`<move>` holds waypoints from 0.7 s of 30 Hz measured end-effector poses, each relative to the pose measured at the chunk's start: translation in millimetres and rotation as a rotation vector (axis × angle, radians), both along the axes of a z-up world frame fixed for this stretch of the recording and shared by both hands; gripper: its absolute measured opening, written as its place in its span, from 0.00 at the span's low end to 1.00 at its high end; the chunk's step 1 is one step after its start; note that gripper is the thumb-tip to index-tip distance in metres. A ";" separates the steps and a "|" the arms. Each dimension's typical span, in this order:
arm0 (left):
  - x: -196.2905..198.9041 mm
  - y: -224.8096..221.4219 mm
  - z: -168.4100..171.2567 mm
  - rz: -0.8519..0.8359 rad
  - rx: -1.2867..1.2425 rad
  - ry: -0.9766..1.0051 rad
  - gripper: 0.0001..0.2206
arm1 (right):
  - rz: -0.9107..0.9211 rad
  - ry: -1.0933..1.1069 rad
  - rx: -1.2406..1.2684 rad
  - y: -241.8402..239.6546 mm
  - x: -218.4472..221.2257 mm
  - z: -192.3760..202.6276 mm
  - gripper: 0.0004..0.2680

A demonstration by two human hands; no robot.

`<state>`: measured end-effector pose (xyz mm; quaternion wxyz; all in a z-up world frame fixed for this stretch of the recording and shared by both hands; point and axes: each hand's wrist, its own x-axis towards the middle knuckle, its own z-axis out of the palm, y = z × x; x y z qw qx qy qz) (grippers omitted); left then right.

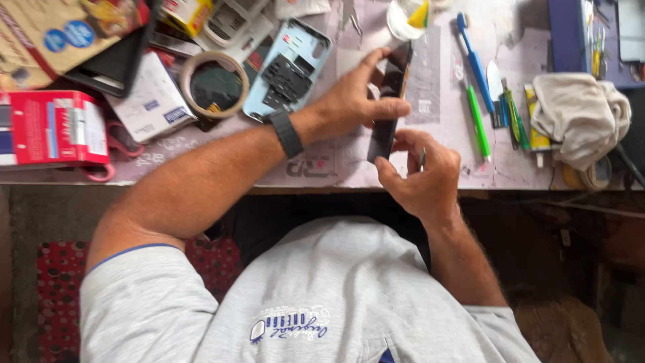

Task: The person manipulates the internal circuit boards of a mobile phone, using tweezers to align components and pressing on the battery and frame assembly by hand.

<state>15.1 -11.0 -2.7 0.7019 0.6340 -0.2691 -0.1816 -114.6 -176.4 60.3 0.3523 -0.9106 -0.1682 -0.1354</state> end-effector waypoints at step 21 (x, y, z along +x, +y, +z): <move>0.7 14.5 10.6 -0.156 -0.319 0.384 0.34 | 0.059 -0.065 0.019 0.9 -0.1 -9.5 0.15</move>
